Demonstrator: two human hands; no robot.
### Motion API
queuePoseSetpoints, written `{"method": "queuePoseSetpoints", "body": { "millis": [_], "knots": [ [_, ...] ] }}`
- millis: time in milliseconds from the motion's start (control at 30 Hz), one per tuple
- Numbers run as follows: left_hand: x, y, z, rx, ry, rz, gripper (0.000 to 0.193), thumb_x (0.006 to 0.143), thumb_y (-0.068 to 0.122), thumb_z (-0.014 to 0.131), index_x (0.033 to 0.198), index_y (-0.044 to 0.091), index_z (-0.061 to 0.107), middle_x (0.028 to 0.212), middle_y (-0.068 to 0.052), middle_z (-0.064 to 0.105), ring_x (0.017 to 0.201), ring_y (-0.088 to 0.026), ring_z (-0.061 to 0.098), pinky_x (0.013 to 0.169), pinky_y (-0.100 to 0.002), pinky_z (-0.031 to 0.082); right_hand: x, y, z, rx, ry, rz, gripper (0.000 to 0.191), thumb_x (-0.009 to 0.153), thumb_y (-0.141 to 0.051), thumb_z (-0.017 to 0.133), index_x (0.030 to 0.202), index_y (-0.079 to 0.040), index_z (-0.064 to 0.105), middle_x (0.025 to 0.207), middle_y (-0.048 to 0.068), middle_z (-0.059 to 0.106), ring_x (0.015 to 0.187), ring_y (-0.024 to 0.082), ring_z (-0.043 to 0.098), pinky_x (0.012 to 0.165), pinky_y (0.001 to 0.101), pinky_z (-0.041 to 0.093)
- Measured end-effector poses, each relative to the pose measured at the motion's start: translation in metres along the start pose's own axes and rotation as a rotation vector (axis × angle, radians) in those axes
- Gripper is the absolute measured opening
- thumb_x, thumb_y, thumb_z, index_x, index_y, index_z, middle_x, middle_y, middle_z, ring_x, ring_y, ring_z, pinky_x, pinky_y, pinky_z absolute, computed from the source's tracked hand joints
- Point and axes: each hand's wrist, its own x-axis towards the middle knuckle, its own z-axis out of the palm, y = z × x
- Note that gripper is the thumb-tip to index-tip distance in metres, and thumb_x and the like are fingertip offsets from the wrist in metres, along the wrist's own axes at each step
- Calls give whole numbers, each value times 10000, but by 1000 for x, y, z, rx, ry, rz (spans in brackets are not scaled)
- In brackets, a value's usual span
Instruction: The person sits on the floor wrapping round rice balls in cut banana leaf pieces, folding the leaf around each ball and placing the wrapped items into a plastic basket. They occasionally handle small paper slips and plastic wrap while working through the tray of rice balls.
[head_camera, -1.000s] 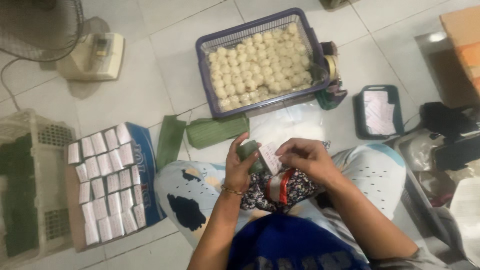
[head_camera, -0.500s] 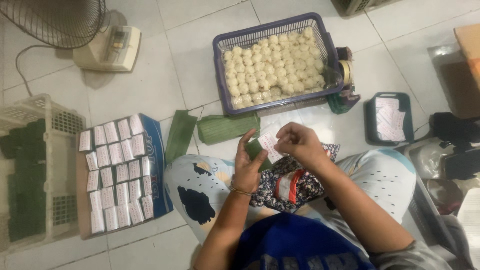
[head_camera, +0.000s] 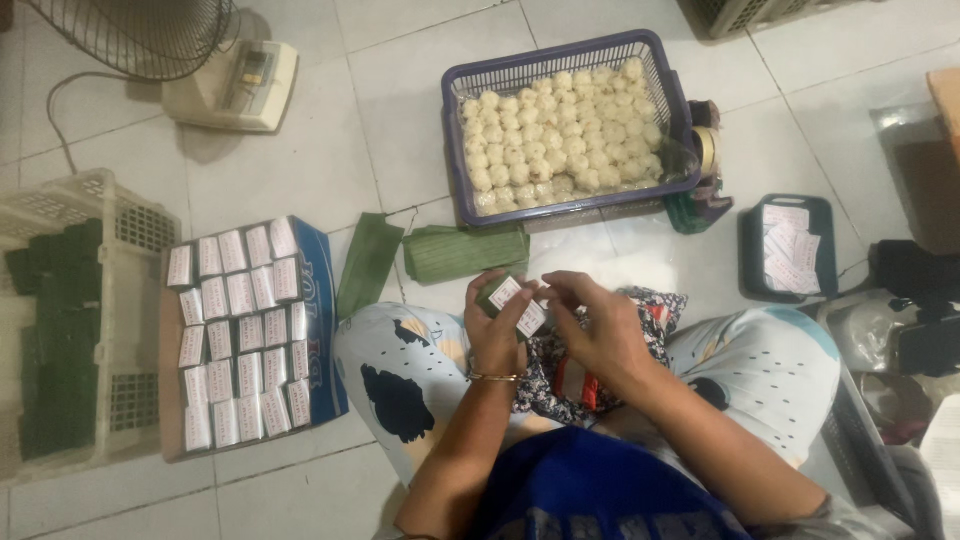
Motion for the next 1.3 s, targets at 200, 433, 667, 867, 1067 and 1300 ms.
{"method": "queuePoseSetpoints", "body": {
  "millis": [200, 433, 667, 867, 1067, 1300],
  "knots": [
    [-14, 9, 13, -222, -271, 33, 469, 992, 14, 601, 1438, 55, 461, 1227, -128, 636, 1060, -191, 661, 918, -304, 581, -6, 0, 8, -153, -39, -172, 591, 799, -142, 784, 1314, 5, 536, 1154, 222, 671, 1059, 373, 677, 872, 449, 564],
    [2, -3, -3, -112, -291, -106, 362, 1019, 49, 607, 1373, 4, 540, 1205, -136, 643, 1066, -226, 676, 923, -356, 601, 4, 12, -8, -493, 95, -362, 471, 830, -80, 699, 1298, -106, 650, 1243, 278, 616, 1090, 405, 614, 910, 475, 529],
    [7, -56, -9, 138, -25, -291, 191, 934, 107, 710, 1090, 17, 646, 1034, -106, 696, 862, -248, 714, 607, -389, 637, 13, 113, -27, 1, 90, -13, 472, 829, -99, 781, 1282, -100, 646, 1070, 116, 644, 934, 213, 668, 777, 349, 588],
    [13, -54, -6, 32, -28, -407, 210, 943, 216, 691, 1083, 73, 630, 988, -105, 700, 825, -234, 717, 565, -359, 617, 64, 274, -127, -211, 780, 137, 244, 1072, -141, 686, 1287, -34, 641, 1040, 108, 625, 902, 200, 636, 778, 319, 521],
    [15, -47, 12, -68, -70, -484, 212, 952, 226, 684, 1118, 122, 602, 1007, -69, 697, 836, -200, 713, 569, -314, 594, 103, 332, -171, 202, 287, 767, 290, 909, -284, 736, 1086, -54, 717, 900, 108, 692, 721, 197, 668, 583, 354, 575],
    [13, -33, 26, -84, -63, -437, 216, 949, 233, 683, 1104, 107, 599, 1015, -101, 706, 849, -232, 716, 554, -303, 596, 84, 318, -170, 740, 408, 678, 249, 878, -174, 741, 1052, 4, 751, 968, 145, 757, 767, 257, 700, 664, 345, 593]
  ]
}}
